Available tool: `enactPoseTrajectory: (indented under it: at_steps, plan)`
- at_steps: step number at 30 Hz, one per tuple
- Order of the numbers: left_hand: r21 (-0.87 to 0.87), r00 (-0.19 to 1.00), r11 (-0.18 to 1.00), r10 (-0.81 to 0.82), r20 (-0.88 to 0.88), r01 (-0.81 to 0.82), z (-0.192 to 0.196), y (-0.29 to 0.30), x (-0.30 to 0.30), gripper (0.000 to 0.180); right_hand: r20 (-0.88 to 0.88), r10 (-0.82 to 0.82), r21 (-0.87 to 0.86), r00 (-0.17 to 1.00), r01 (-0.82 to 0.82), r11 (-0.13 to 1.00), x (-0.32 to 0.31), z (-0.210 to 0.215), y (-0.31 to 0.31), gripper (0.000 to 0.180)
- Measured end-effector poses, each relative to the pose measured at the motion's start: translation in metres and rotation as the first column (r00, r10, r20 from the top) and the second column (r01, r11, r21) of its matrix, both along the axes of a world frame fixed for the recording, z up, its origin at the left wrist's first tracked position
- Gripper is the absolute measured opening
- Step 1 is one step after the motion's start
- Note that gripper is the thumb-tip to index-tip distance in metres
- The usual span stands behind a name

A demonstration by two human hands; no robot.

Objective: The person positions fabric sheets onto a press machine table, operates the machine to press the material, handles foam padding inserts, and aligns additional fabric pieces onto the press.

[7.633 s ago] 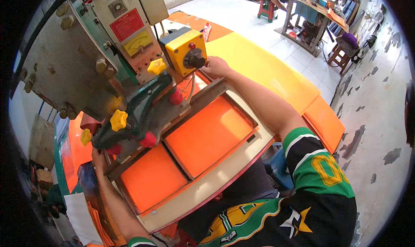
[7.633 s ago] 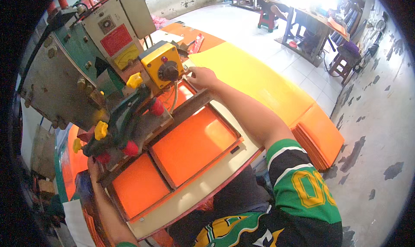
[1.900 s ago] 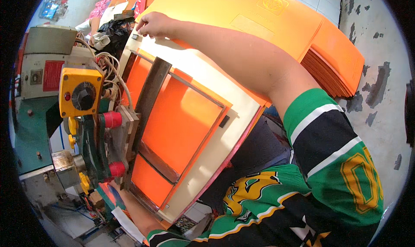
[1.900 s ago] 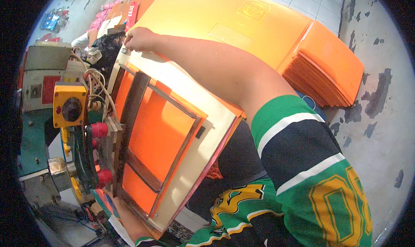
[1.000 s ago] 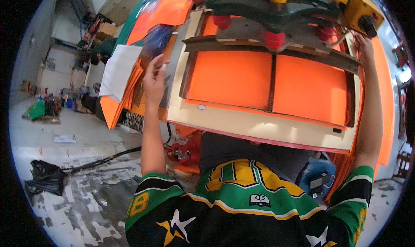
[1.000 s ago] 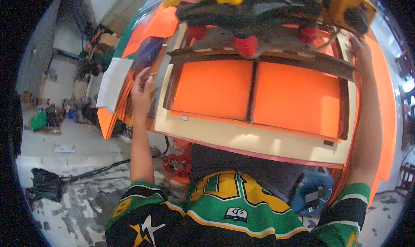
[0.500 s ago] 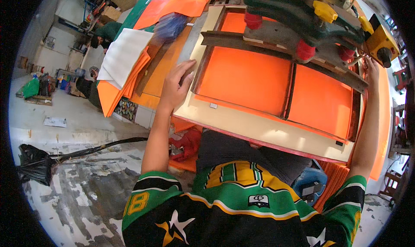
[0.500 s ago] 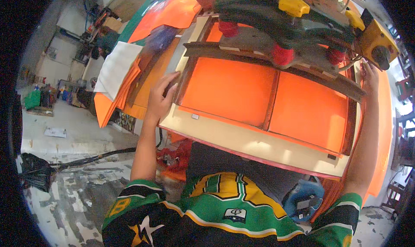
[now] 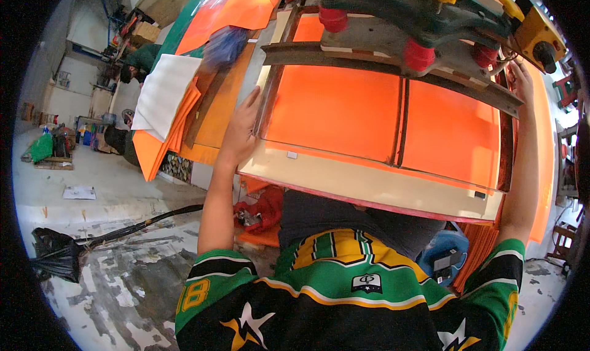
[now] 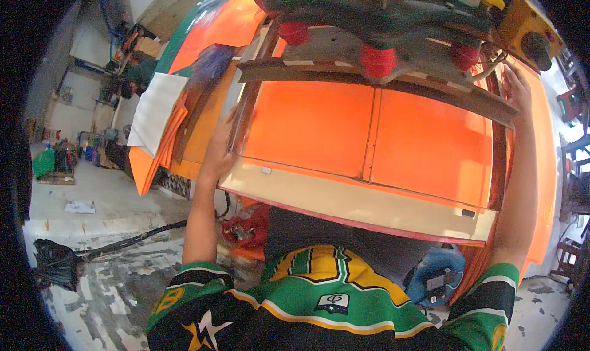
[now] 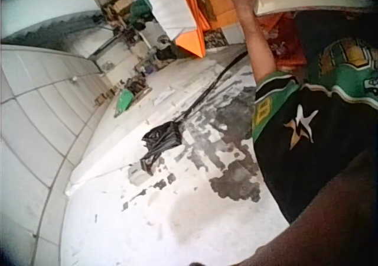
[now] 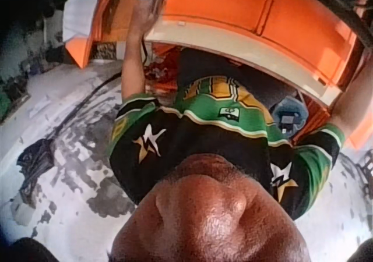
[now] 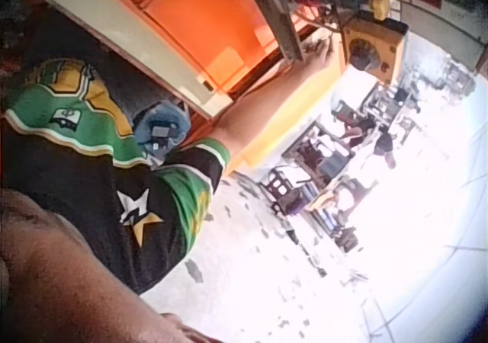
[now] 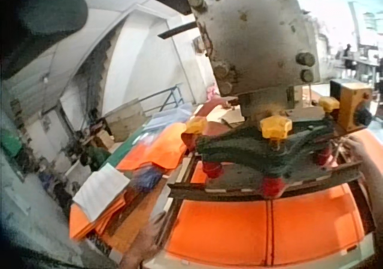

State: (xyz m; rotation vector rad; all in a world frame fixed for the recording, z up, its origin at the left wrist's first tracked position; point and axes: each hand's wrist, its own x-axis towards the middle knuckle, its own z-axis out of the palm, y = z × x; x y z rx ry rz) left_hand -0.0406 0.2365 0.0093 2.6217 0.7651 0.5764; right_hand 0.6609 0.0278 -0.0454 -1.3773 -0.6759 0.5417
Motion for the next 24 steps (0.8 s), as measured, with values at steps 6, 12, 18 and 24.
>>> enactPoseTrajectory:
  at_steps: [6,12,18,24]
  plan:
    - [-0.064,0.995,0.998,-0.026,-0.097,0.020,0.009,-0.005,0.006,0.046,0.038,-0.038,-0.037,0.999,0.040,0.999,0.002,0.000,-0.003,0.028]
    - [-0.090,0.993,0.996,-0.013,-0.119,0.002,0.010,-0.007,0.008,0.046,-0.007,-0.040,-0.003,0.999,0.040,0.999,0.012,-0.006,0.000,0.028]
    - [-0.052,0.985,0.999,-0.010,-0.170,0.002,0.010,-0.006,0.004,0.046,-0.053,0.063,0.049,0.997,-0.061,0.997,0.018,-0.006,-0.001,0.025]
    - [-0.055,0.988,0.999,-0.007,-0.156,-0.001,0.003,-0.004,0.006,0.046,-0.008,-0.060,-0.011,0.998,0.060,0.998,-0.002,0.002,-0.002,0.032]
